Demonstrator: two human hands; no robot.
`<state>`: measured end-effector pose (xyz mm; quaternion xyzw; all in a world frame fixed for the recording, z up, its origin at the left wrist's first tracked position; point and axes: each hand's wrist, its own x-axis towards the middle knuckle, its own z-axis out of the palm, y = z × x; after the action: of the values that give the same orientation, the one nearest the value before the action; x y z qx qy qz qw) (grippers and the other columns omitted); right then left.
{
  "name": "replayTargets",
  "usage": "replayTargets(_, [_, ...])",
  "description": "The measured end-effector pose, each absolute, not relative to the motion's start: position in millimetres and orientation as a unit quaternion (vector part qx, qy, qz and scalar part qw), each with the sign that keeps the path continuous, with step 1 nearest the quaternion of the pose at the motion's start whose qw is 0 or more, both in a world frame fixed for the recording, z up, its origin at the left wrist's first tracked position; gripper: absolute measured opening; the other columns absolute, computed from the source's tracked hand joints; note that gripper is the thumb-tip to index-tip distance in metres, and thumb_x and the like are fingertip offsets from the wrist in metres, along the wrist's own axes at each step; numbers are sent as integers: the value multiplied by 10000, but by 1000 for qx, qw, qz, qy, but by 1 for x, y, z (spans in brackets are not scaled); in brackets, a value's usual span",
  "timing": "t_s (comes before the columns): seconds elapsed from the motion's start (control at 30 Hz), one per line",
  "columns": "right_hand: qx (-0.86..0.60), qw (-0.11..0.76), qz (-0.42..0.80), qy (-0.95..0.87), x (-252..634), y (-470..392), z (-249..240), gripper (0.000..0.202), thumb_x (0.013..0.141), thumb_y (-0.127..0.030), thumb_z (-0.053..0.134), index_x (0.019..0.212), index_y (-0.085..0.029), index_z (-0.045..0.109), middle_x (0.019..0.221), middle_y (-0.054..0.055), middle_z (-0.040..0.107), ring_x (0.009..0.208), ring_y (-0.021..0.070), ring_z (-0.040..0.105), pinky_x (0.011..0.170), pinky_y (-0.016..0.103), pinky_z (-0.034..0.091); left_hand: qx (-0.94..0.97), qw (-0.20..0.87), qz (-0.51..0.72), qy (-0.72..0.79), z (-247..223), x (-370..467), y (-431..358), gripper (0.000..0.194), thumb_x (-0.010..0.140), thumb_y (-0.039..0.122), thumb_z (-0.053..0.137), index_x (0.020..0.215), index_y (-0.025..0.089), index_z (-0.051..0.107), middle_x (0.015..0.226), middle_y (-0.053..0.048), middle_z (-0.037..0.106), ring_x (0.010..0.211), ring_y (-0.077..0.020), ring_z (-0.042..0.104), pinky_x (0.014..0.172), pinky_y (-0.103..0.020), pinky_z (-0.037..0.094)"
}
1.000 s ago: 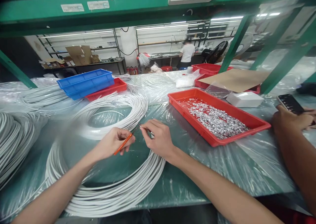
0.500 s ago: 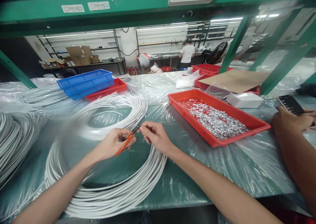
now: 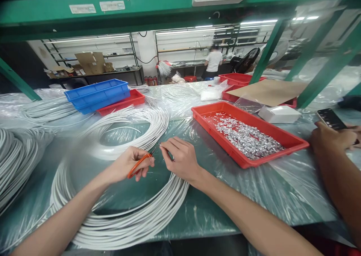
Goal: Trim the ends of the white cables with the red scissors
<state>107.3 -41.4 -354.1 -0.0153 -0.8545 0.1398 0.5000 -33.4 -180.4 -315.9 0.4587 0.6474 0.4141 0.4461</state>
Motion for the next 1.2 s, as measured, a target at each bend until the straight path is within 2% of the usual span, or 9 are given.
replayTargets(0.2, [-72, 466, 298, -830, 107, -46, -353, 122, 918, -154, 551, 819, -165, 621, 649, -6, 552, 551, 96, 443, 557, 246, 376, 445, 390, 489, 641, -321, -36, -174, 286, 775, 353, 726, 694, 120, 583, 586, 5, 602, 467, -66, 523, 442, -157, 360])
replayTargets(0.4, [-51, 423, 358, -831, 109, -57, -352, 133, 908, -168, 566, 809, -152, 654, 630, -5, 537, 544, 96, 434, 537, 244, 365, 426, 364, 559, 611, -321, -39, -175, 224, 743, 302, 769, 763, 119, 639, 582, 20, 613, 478, -58, 537, 459, -143, 379])
replayTargets(0.67, [-16, 422, 349, -837, 111, -63, -350, 143, 897, -123, 564, 834, -145, 691, 644, 5, 570, 566, 98, 463, 532, 238, 358, 430, 391, 545, 605, -318, -35, -176, 232, 746, 284, 765, 687, 116, 616, 553, 20, 598, 448, -57, 525, 445, -148, 373])
replayTargets(0.87, [-12, 346, 465, -815, 112, -59, -350, 206, 934, -230, 538, 798, -137, 661, 673, 22, 591, 590, 109, 486, 561, 250, 380, 441, 431, 536, 577, -319, -35, -178, 221, 809, 296, 694, 705, 122, 607, 559, 17, 584, 461, -64, 524, 463, -162, 392])
replayTargets(1.0, [-20, 296, 563, -771, 110, -55, -352, 241, 933, -311, 549, 821, -133, 667, 627, -3, 539, 552, 99, 454, 524, 239, 358, 443, 434, 539, 570, -319, -34, -177, 188, 801, 267, 696, 717, 122, 610, 558, 19, 581, 467, -63, 522, 467, -160, 396])
replayTargets(1.2, [-31, 269, 586, -763, 107, -47, -350, 306, 900, -378, 579, 740, -133, 669, 620, -2, 529, 566, 95, 397, 532, 249, 290, 443, 421, 524, 593, -316, -33, -176, 108, 737, 180, 723, 742, 110, 642, 564, 17, 600, 473, -58, 525, 465, -148, 404])
